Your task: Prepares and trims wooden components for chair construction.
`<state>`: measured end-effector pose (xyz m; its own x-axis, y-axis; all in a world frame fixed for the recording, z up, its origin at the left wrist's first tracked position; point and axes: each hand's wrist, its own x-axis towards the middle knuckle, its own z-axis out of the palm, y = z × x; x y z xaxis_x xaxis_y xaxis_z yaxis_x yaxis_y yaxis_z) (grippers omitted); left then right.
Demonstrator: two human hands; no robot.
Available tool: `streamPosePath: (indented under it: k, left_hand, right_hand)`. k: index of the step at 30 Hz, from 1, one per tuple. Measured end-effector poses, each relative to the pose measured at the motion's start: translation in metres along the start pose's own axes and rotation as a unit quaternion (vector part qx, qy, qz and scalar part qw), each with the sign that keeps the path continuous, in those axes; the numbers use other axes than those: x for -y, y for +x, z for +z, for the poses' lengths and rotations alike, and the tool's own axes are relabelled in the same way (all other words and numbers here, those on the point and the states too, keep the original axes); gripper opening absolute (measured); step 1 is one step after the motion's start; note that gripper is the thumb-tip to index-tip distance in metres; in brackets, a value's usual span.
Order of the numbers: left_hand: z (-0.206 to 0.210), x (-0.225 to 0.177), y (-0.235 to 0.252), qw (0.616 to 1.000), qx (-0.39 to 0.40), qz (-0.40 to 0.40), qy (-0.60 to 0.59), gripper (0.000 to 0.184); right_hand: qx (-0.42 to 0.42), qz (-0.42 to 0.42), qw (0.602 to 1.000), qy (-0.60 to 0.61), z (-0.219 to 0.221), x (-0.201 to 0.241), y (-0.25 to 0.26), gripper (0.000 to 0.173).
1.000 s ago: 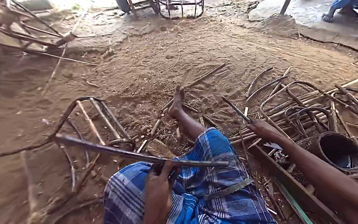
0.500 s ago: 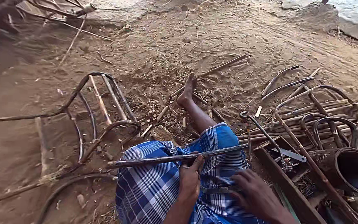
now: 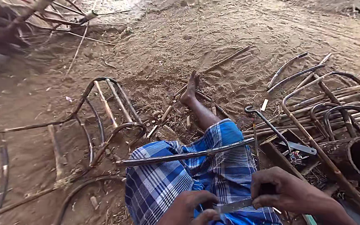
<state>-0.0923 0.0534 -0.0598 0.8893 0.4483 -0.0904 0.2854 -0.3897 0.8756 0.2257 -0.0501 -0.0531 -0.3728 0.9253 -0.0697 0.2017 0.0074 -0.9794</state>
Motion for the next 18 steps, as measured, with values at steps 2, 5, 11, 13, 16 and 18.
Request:
streamPosePath:
  k: [2,5,11,13,16,18]
  left_hand:
    - [-0.023,-0.001,-0.010,0.980,-0.107,-0.018,0.166,0.035]
    - [-0.062,0.022,0.009,0.905,-0.137,-0.025,0.403,0.049]
    - [-0.078,0.033,0.043,0.911,-0.060,-0.076,0.400,0.028]
    - [-0.073,0.004,0.050,0.972,-0.071,-0.147,0.170,0.036]
    - [-0.062,-0.017,0.058,0.944,-0.144,-0.191,-0.227,0.039]
    - [-0.061,-0.022,0.064,0.906,-0.194,-0.185,-0.329,0.039]
  right_hand:
    - [0.045,0.000,0.999,0.011,-0.010,-0.007,-0.007,0.015]
    - [0.056,0.032,0.994,-0.088,-0.022,-0.021,-0.015,0.026]
    - [-0.389,0.315,0.804,-0.321,-0.121,-0.122,0.000,0.043]
    - [-0.393,0.401,0.749,-0.352,-0.148,-0.176,-0.009,0.058]
    - [-0.310,0.461,0.738,-0.384,-0.160,-0.226,-0.002,0.045]
    - [-0.331,0.452,0.732,-0.387,-0.153,-0.243,0.008,0.033]
